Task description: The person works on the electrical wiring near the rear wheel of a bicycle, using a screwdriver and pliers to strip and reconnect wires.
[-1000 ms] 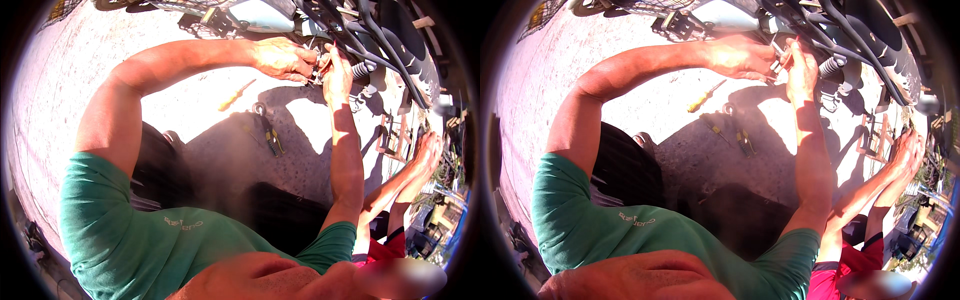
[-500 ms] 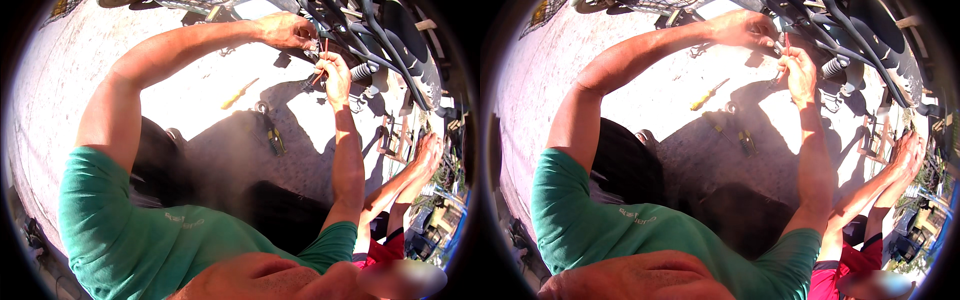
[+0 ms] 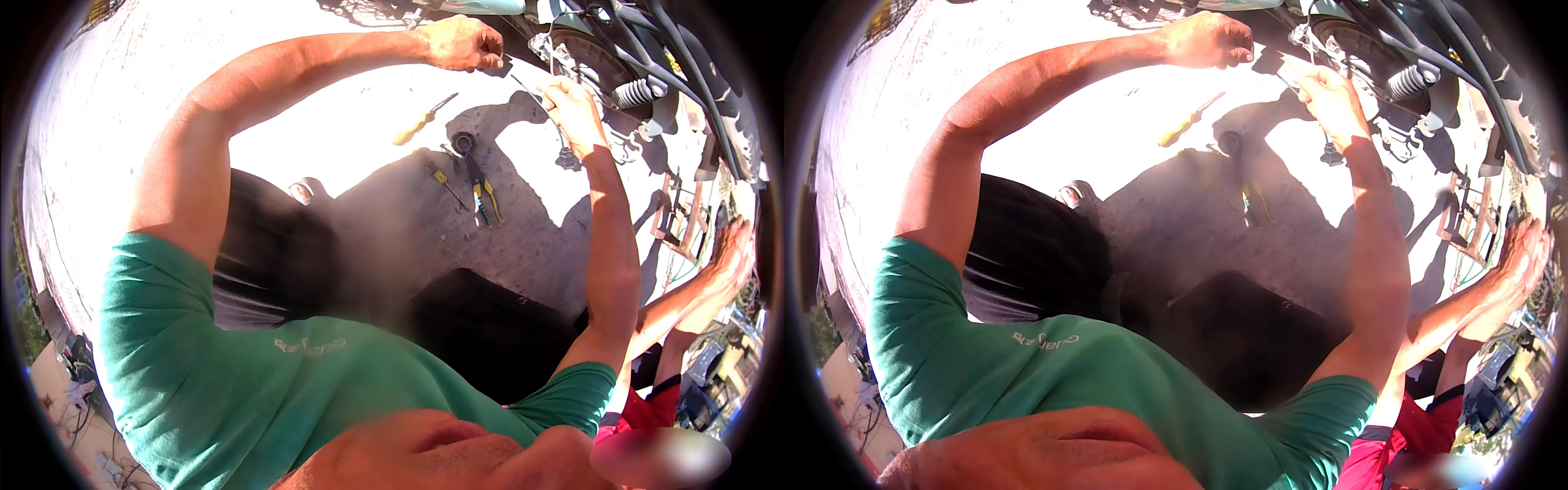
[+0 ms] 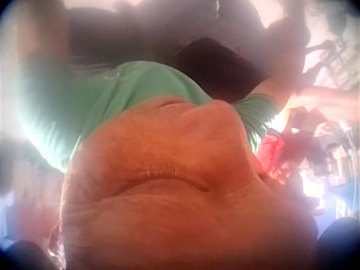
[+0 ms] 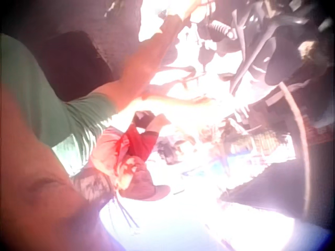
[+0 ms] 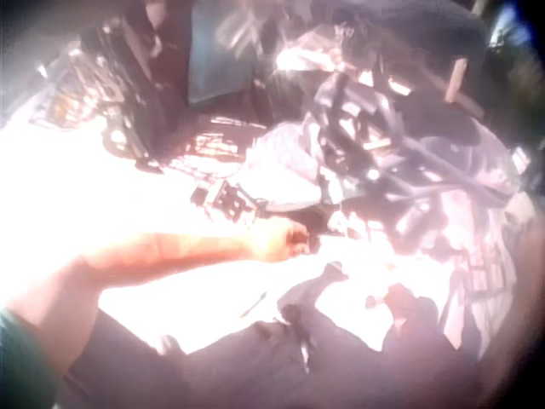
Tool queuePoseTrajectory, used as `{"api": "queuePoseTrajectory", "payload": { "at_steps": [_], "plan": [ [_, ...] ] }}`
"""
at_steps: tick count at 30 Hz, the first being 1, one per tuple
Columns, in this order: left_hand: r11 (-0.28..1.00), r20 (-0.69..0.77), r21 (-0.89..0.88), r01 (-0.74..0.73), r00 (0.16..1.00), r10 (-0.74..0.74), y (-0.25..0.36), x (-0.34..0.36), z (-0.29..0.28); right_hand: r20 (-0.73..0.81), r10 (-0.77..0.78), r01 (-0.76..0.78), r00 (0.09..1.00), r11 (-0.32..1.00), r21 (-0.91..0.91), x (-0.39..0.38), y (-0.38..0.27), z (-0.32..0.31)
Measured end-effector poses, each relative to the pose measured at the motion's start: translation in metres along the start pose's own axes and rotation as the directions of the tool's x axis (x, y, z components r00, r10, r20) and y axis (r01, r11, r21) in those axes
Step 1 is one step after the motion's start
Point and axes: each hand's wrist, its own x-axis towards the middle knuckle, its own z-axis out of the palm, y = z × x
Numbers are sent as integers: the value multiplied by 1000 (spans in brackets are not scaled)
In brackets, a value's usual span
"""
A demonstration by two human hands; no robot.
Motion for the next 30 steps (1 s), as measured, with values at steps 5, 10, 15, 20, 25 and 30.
{"api": "queuePoseTrajectory", "payload": {
  "at_steps": [5, 10, 15, 20, 25, 30],
  "plan": [
    [987, 447, 128, -100, 894, 33, -23, -29, 110, -82, 85, -83, 993, 996, 36, 10, 36, -14],
    [985, 546, 168, -42, 836, -57, -35, -70, 205, -59, 19, -23, 998, 998, -58, 30, 42, -16],
    [1000, 536, -9, -4, 844, 8, -8, -65, 219, -51, 41, -41, 998, 999, -13, 30, 24, -14],
    [989, 550, -59, 135, 831, -81, 17, -35, 235, -46, 46, -47, 998, 999, -10, 24, 24, -19],
    [967, 525, -40, 253, 828, -195, 11, -29, 264, -31, 50, -50, 998, 999, -5, 27, 27, -23],
    [931, 462, -196, 309, 866, -190, -3, -33, 289, -20, 70, -70, 997, 997, -12, 26, 30, -21]
  ]
}}
